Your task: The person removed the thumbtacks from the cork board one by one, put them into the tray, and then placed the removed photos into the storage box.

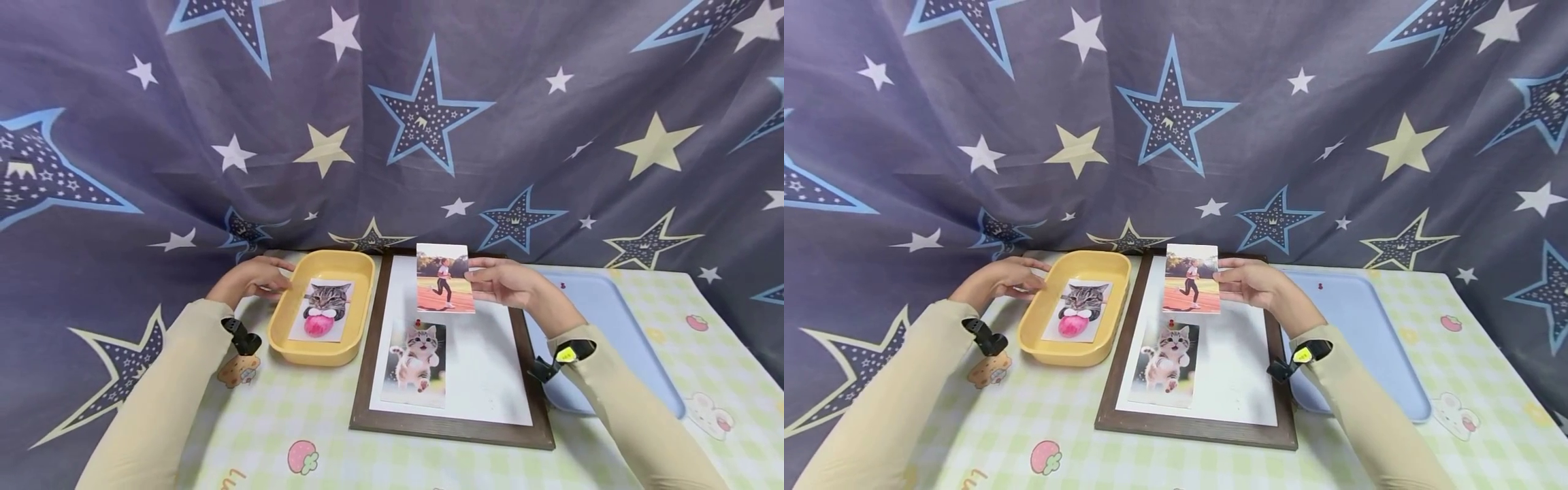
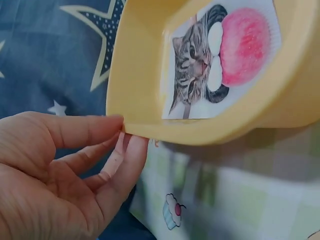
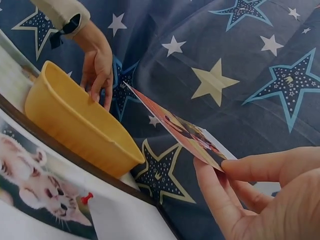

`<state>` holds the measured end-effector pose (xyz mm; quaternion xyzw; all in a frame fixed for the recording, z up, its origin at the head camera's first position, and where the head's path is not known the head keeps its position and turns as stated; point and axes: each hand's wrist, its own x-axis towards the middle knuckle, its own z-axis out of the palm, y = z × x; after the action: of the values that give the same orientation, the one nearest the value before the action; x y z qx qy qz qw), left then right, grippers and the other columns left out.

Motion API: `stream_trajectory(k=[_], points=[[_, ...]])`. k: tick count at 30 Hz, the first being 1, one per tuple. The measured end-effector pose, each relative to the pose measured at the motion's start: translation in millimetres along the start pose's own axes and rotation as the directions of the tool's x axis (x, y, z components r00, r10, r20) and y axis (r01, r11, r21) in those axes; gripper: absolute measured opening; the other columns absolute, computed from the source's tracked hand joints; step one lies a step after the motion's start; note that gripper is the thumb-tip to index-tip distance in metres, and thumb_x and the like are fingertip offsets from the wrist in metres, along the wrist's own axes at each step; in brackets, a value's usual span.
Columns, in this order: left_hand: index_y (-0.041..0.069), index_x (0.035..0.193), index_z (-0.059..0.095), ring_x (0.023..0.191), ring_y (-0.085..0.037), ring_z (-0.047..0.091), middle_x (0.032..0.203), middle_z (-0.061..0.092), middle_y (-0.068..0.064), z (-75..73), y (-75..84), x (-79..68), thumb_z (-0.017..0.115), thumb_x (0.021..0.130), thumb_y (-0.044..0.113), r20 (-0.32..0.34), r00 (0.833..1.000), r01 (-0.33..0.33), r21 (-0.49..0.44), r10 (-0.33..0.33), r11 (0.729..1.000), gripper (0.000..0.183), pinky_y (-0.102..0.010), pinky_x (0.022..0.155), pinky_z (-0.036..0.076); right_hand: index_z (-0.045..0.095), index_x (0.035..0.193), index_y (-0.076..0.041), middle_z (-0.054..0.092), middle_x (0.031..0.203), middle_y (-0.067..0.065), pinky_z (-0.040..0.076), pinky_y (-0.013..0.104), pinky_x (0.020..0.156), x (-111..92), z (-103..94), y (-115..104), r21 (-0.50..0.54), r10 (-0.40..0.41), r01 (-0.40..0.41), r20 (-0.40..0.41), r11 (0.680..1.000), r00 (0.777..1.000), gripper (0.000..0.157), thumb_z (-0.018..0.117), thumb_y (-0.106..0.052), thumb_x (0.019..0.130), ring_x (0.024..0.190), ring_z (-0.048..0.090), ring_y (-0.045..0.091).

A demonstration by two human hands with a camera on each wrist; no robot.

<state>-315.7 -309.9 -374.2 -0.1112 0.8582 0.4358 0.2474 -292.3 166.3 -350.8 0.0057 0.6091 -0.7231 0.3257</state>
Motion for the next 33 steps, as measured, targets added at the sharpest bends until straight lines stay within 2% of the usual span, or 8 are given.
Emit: stream_trajectory(k=[5, 10, 13, 19, 28, 33], points=[[0.000, 0.156, 0.030, 0.067, -0.005, 0.064, 0.077, 0.067, 0.006, -4.8, -8.9, 4.6, 0.067, 0.093, 0.003, 0.039, 0.999, -0.014, -0.080, 0.017, 0.997, 0.072, -0.025, 0.073, 0.059, 0.025, 0.155, -0.002, 0.069, 0.102, 0.001, 0.061, 0.026, 0.084, 7, 13.6, -5, -0.011, 0.001, -0.001, 0.014, 1.000, 1.000, 0.057, 0.048, 0.003, 0.103, 0.092, 0.071, 0.013], [-0.002, 0.153, 0.029, 0.067, -0.006, 0.068, 0.079, 0.071, 0.001, -10.1, -17.1, 5.2, 0.070, 0.092, 0.002, 0.084, 0.995, -0.038, -0.166, 0.053, 0.985, 0.073, -0.024, 0.067, 0.060, 0.031, 0.149, -0.005, 0.068, 0.103, 0.002, 0.061, 0.026, 0.084, 20, 32.0, -8, 0.003, 0.006, -0.007, 0.058, 1.000, 0.998, 0.049, 0.048, 0.002, 0.104, 0.092, 0.071, 0.014], [-0.001, 0.153, 0.030, 0.064, -0.005, 0.065, 0.075, 0.069, 0.004, -8.0, -16.5, 8.0, 0.066, 0.095, 0.003, 0.070, 0.997, -0.026, -0.138, 0.036, 0.990, 0.068, -0.022, 0.065, 0.059, 0.033, 0.148, -0.006, 0.069, 0.103, 0.003, 0.062, 0.026, 0.082, 28, 41.7, -8, 0.023, 0.011, -0.013, 0.071, 1.000, 0.997, 0.047, 0.047, 0.002, 0.104, 0.092, 0.071, 0.014], [0.002, 0.153, 0.031, 0.059, -0.006, 0.057, 0.068, 0.061, 0.006, -4.2, -10.7, 12.9, 0.057, 0.100, 0.004, 0.044, 0.999, -0.001, -0.036, 0.003, 0.999, 0.059, -0.022, 0.063, 0.054, 0.029, 0.155, -0.005, 0.067, 0.104, 0.003, 0.062, 0.026, 0.079, 42, 58.6, -4, 0.044, 0.032, -0.035, 0.074, 0.998, 0.997, 0.055, 0.048, 0.002, 0.104, 0.091, 0.071, 0.015], [0.003, 0.154, 0.025, 0.065, -0.007, 0.062, 0.086, 0.064, 0.001, -7.2, -10.1, 15.7, 0.056, 0.102, 0.003, 0.113, 0.994, 0.005, -0.070, 0.003, 0.998, 0.060, -0.026, 0.072, 0.059, 0.046, 0.132, -0.010, 0.066, 0.102, 0.005, 0.062, 0.027, 0.074, 64, 80.1, -6, 0.051, 0.066, -0.068, 0.034, 0.996, 0.997, 0.033, 0.051, 0.003, 0.102, 0.088, 0.069, 0.015], [0.003, 0.155, 0.024, 0.072, -0.008, 0.066, 0.091, 0.064, -0.001, -8.5, -11.2, 16.2, 0.057, 0.101, 0.002, 0.107, 0.994, 0.000, -0.080, 0.008, 0.997, 0.063, -0.027, 0.074, 0.061, 0.046, 0.133, -0.010, 0.065, 0.100, 0.004, 0.061, 0.026, 0.072, 77, 88.4, -7, 0.043, 0.068, -0.069, 0.024, 0.997, 0.997, 0.034, 0.051, 0.003, 0.102, 0.086, 0.068, 0.015]])
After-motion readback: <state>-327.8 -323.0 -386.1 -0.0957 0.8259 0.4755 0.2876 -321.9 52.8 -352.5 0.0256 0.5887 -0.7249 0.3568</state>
